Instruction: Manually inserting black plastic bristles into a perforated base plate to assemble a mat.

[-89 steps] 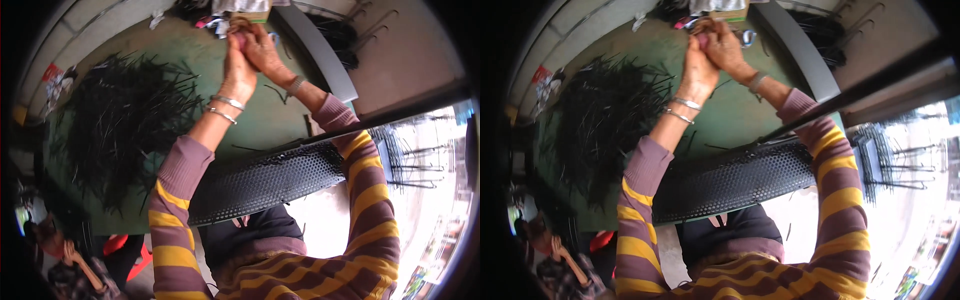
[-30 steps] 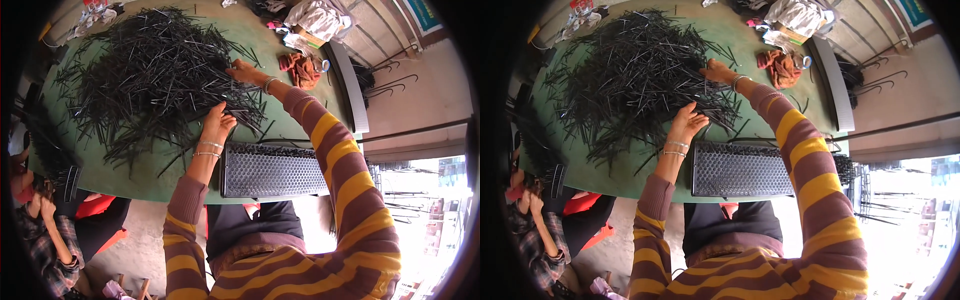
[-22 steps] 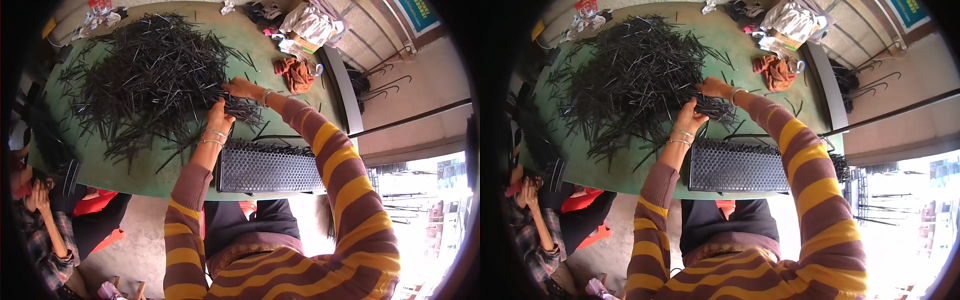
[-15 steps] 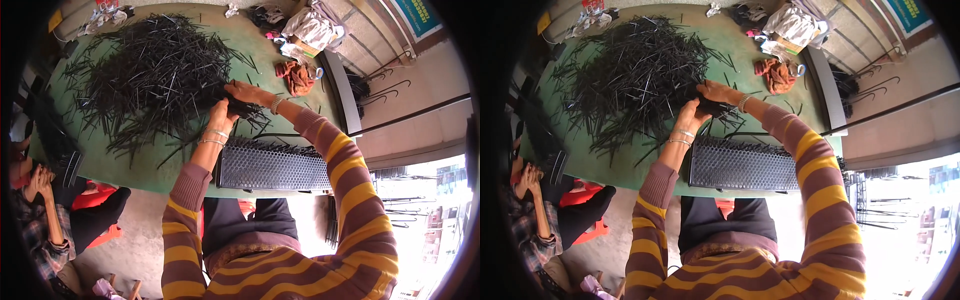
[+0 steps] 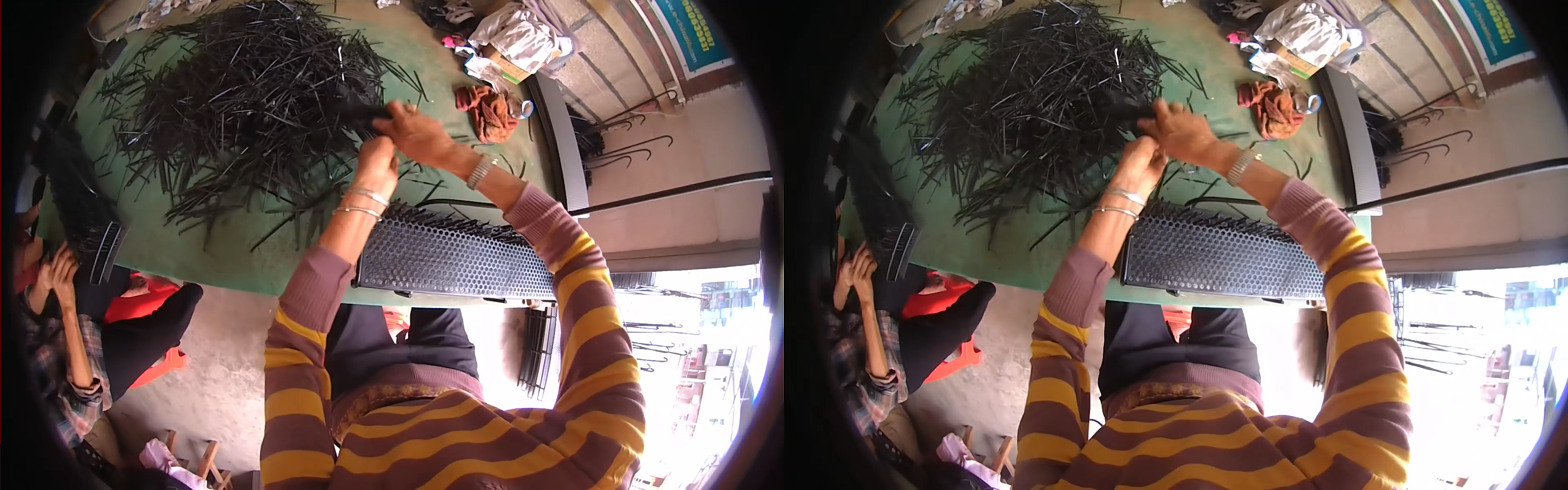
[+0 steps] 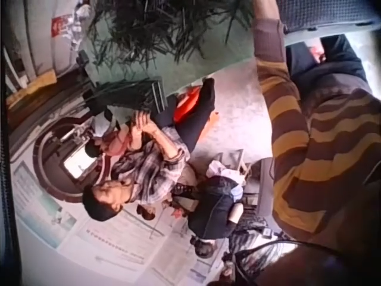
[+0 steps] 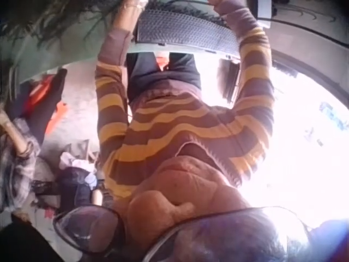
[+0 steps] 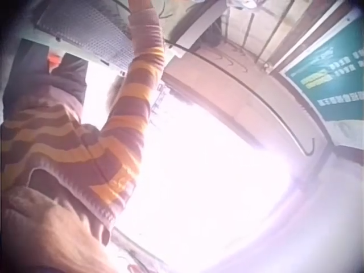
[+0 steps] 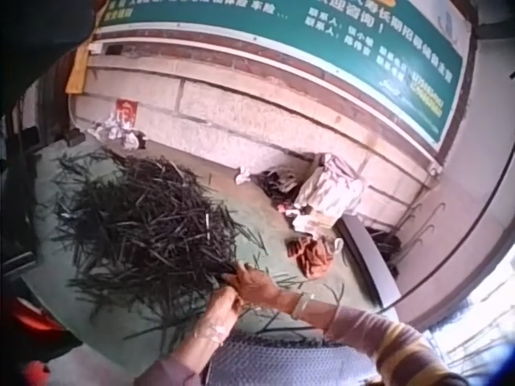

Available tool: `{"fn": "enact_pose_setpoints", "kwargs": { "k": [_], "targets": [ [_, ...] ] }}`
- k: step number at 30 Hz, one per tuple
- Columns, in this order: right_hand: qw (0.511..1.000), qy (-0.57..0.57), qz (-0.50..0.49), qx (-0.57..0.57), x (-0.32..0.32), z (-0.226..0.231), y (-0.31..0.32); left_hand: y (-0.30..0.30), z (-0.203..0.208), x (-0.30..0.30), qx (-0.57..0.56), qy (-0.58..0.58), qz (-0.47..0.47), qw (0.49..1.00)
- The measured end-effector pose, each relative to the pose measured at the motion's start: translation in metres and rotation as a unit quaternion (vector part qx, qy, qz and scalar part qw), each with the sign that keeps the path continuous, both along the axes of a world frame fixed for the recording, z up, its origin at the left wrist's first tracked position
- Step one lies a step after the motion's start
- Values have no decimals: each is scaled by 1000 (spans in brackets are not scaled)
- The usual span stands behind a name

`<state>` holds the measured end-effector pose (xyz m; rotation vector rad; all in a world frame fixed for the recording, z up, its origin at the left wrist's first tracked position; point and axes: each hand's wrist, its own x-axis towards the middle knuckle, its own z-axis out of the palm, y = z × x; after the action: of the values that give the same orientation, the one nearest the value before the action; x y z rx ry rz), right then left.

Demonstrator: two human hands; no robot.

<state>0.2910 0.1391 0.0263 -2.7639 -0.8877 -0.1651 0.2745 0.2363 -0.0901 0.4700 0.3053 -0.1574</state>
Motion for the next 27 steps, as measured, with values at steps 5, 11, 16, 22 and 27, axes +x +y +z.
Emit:
{"fn": "enact_pose_setpoints", "kwargs": {
  "k": [5,11,16,22,27],
  "targets": [
    [910,350,127,-180,59,-29,-58,-7,16,-23,44,126,-70,989],
    [871,479,-90,63,91,-41,-70,9,30,-32,77,163,-53,982],
    [958,121,29,-258,78,-69,-43,-4,33,-15,74,198,-50,976],
    [969,212,49,-118,49,-49,-22,-8,26,8,127,176,-99,971],
    [990,43,66,-118,70,-35,-53,-40,75,19,52,69,-113,990]
  ]
}}
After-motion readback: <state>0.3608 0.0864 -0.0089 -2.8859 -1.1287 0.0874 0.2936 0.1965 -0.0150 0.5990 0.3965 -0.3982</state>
